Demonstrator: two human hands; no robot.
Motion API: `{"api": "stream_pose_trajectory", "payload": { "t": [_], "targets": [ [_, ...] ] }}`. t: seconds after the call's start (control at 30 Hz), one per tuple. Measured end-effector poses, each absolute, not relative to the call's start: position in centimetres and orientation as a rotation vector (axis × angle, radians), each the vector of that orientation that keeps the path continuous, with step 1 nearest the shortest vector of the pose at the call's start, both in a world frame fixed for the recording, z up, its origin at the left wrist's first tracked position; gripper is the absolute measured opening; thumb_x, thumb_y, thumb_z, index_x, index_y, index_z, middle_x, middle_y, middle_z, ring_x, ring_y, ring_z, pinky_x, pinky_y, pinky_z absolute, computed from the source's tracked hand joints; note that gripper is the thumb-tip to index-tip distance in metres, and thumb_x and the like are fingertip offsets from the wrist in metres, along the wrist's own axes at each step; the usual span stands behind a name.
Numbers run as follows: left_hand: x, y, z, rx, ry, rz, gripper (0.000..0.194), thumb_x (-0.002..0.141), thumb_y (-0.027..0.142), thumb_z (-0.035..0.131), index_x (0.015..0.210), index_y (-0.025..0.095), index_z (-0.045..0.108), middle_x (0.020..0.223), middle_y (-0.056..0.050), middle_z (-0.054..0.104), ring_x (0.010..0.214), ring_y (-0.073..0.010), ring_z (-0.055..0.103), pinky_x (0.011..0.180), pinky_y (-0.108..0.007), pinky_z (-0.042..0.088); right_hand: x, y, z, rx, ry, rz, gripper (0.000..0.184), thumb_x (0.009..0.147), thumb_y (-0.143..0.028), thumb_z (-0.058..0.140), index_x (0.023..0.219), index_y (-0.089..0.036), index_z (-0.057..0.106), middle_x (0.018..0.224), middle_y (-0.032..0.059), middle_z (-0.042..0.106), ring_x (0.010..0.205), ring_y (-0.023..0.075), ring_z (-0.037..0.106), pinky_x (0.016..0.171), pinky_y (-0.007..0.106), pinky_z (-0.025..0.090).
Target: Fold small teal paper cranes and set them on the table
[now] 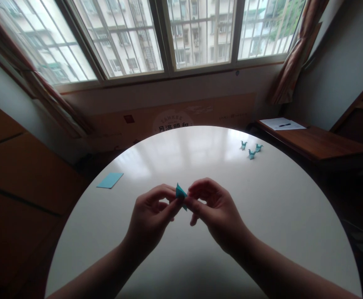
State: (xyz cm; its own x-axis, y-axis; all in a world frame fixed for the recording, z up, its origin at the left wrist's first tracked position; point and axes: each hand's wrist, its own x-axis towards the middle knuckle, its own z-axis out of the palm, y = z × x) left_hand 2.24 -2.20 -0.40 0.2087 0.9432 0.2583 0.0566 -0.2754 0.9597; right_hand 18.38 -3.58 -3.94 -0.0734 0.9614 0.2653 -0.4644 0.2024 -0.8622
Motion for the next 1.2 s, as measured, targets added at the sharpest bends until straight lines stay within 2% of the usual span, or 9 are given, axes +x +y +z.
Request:
{"api": "stream_pose_trajectory", "payload": {
  "t": [0.27,0.5,0.83,1.2],
  "targets": [
    [1.5,-1.2,0.4,1.524,0.812,0.960,0.018,0.087,0.031,0.071,0.094,0.016,0.081,0.075,-0.005,0.068,0.060,-0.0127,0.054,0.040,-0.017,0.045,19.0,-3.3,-3.8,-0.650,-1.002,1.356,0.018,0.080,-0.019,0.084,0.094,-0.025,0.074,0.087,0.0004,0.070,0.074,0.0149,0.066,0.051,0.020,0.058],
    [1.6,-1.4,0.6,1.502,0.896,0.974,0.017,0.085,0.031,0.075,0.086,0.015,0.081,0.068,-0.005,0.070,0.050,-0.0091,0.049,0.040,-0.016,0.042,19.3,-3.3,-4.0,-0.716,-1.080,1.422,0.021,0.080,-0.026,0.083,0.100,-0.023,0.080,0.092,0.0070,0.076,0.082,0.0210,0.070,0.050,0.023,0.058],
    [2.0,-1.8,0.2,1.559,1.031,1.026,0.024,0.084,0.035,0.074,0.082,0.011,0.078,0.075,-0.008,0.073,0.058,-0.0134,0.057,0.045,-0.020,0.046,18.9,-3.4,-4.0,-0.795,-1.098,1.312,0.021,0.080,-0.028,0.084,0.100,-0.025,0.081,0.086,0.0055,0.075,0.073,0.0181,0.065,0.047,0.022,0.056],
    [2.0,-1.7,-0.3,1.540,1.042,1.068,0.024,0.082,0.037,0.076,0.076,0.013,0.075,0.069,-0.005,0.070,0.056,-0.0131,0.056,0.047,-0.021,0.046,19.1,-3.6,-3.3,-0.853,-1.244,1.299,0.022,0.084,-0.033,0.079,0.102,-0.021,0.081,0.086,0.0071,0.073,0.072,0.0186,0.063,0.047,0.023,0.056]
  ]
}}
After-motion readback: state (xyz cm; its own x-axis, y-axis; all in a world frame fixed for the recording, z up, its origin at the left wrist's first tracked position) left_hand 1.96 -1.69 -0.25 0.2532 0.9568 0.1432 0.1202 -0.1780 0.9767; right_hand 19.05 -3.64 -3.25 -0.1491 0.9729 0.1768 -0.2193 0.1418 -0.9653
